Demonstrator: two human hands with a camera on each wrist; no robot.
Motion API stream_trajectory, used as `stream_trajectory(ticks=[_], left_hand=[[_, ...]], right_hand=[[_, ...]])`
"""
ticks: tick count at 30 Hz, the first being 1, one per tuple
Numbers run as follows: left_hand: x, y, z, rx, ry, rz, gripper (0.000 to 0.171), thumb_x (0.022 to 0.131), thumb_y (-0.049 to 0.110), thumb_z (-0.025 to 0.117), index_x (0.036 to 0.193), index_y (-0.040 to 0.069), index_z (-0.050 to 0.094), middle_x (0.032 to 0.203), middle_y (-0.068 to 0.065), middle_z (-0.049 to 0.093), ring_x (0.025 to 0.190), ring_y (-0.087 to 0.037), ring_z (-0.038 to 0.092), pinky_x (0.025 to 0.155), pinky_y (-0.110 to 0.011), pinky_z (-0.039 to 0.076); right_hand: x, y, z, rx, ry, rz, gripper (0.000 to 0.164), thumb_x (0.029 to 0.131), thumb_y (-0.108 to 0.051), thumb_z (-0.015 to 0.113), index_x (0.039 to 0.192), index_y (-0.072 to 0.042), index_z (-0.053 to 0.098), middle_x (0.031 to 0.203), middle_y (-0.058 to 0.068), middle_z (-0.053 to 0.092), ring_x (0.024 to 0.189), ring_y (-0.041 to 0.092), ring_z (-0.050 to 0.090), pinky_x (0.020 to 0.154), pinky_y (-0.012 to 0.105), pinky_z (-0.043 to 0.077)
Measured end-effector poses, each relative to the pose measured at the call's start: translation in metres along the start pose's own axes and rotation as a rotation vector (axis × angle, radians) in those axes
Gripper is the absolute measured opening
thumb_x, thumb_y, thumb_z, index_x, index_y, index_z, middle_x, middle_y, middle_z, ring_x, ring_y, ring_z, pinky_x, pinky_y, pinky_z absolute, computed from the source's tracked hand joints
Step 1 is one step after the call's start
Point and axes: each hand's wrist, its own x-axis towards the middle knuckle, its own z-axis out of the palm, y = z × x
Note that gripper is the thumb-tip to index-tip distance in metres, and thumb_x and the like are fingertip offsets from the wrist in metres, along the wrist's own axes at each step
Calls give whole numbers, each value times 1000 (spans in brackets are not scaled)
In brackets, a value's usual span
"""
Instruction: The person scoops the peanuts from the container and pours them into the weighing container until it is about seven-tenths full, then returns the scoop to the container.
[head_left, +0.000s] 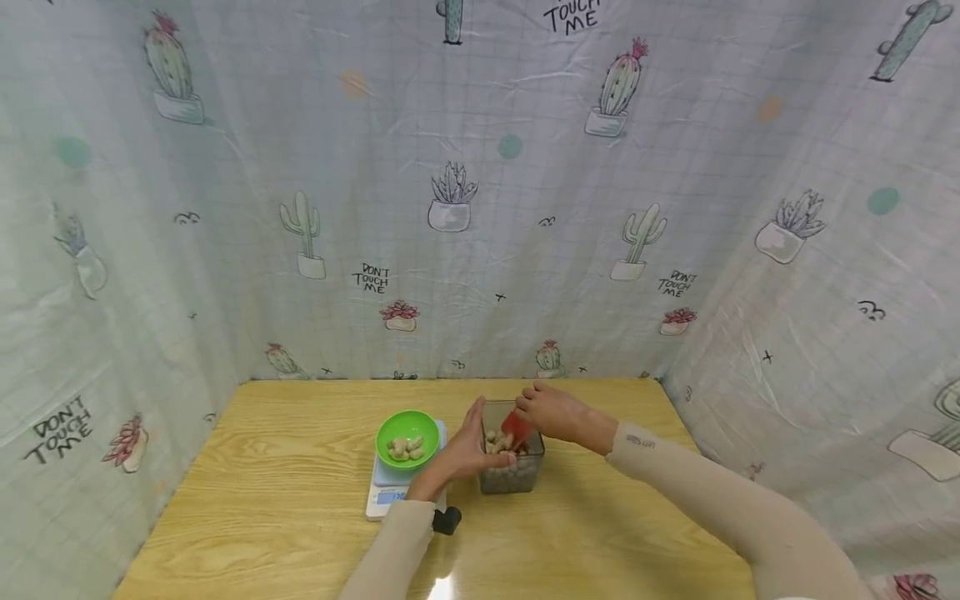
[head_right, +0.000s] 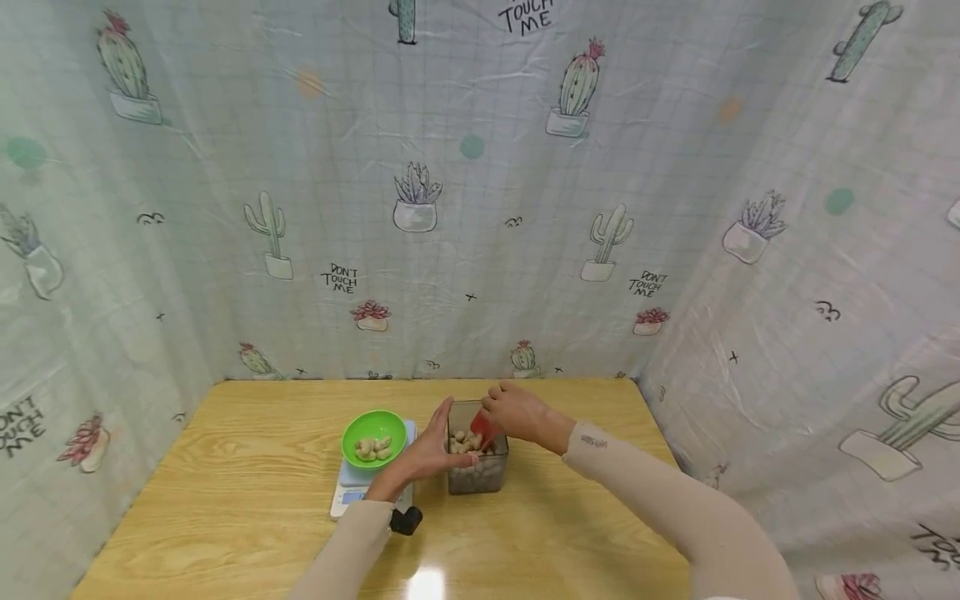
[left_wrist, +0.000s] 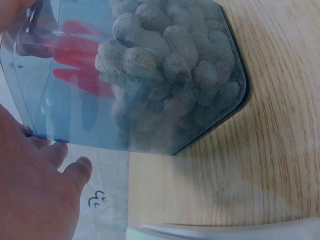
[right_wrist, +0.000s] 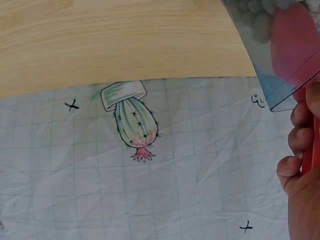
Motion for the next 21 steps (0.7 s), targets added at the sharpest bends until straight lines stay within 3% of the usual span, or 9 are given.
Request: stream_trajectory(ticks=[6,14,21], left_hand=[[-1,2,2,-1,10,2,121,78,59,75,159,24,-7,167,-9,-4,149,-36,25,111,-54,37],[-1,2,4,-7,15,11,121,77,62,75,159,22,-5,167,-8,-2,149,-36,25,112,-54,36],[-1,2,2,-1,17,-1,120,78,61,74,159,25,-6,167,-7,-3,148,-36,27,110,-54,38]], right_hand=[[1,-1,1,40,9,-6,29,93,-27,67,121,-22,65,117,-6,65,103,13,59,90,31,47],[-6,0,6,183,17,16,30,93,-19,68,122,-18,67,117,-3,68,105,16,61,92,34,50],[-8,0,11,115,34,21,37,92,-23,69,128,-20,63,120,-3,65,107,16,59,92,34,50]])
